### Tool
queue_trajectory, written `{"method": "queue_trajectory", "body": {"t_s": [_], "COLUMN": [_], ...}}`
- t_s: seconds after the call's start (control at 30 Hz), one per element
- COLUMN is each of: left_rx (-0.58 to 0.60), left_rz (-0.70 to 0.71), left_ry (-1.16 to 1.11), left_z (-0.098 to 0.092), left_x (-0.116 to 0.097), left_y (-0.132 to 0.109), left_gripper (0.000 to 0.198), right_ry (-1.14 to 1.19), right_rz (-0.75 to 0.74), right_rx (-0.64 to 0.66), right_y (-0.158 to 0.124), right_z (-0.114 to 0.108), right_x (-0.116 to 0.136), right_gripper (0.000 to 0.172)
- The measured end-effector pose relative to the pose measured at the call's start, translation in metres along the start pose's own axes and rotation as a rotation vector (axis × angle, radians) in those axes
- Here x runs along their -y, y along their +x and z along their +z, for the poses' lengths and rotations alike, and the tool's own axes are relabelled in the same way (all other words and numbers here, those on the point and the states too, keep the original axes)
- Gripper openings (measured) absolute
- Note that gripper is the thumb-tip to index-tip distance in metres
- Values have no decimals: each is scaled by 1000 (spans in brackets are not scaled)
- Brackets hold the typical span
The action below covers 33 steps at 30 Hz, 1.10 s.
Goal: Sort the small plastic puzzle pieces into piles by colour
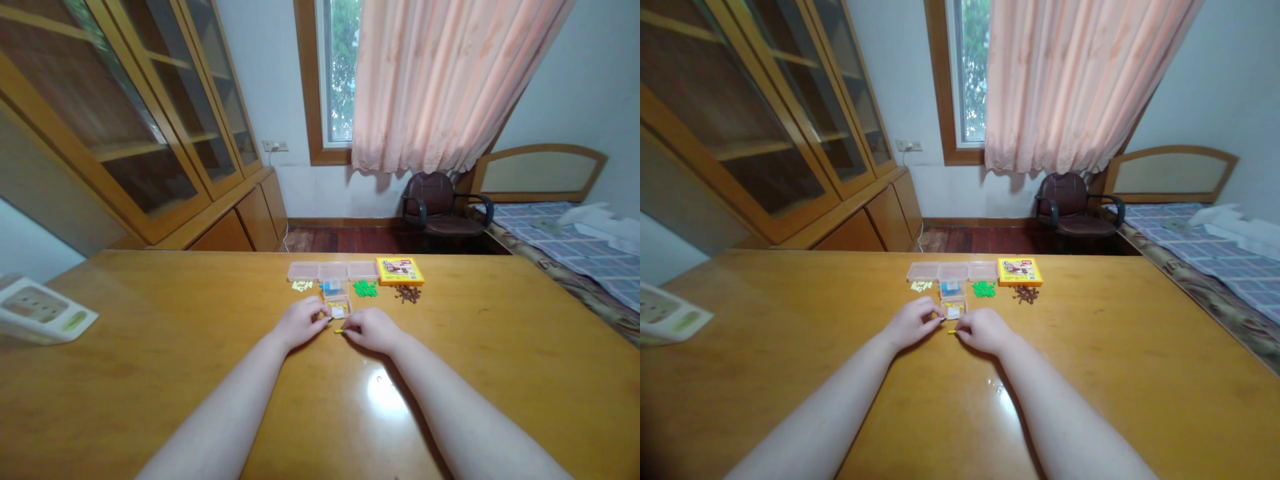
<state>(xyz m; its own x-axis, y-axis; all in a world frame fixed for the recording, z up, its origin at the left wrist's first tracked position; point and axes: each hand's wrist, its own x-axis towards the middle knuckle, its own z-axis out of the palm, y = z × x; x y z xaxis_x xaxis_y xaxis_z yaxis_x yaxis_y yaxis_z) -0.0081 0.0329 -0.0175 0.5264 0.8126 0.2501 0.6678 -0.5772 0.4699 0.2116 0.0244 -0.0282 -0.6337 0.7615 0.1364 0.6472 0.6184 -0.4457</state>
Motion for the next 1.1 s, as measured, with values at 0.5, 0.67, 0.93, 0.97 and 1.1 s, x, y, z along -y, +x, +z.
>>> {"method": "queue_trajectory", "body": {"t_s": [0.5, 0.67, 0.93, 0.97, 1.1], "left_rx": [127, 221, 327, 322, 207], "left_rz": [-32, -73, -47, -29, 47], "left_ry": [105, 185, 195, 194, 203], "left_z": [-10, -10, -12, -11, -6], "left_x": [4, 3, -5, -6, -5], "left_y": [-7, -7, -5, -5, -2], "left_gripper": [14, 11, 14, 14, 14], "right_ry": [17, 42, 83, 82, 89], "right_rz": [205, 279, 224, 224, 220], "right_rx": [-281, -259, -194, -198, -223], "right_y": [1, 2, 2, 2, 2], "right_z": [3, 1, 1, 2, 3], "right_x": [-10, -10, -10, -10, -11], "right_gripper": [22, 27, 25, 25, 24]}}
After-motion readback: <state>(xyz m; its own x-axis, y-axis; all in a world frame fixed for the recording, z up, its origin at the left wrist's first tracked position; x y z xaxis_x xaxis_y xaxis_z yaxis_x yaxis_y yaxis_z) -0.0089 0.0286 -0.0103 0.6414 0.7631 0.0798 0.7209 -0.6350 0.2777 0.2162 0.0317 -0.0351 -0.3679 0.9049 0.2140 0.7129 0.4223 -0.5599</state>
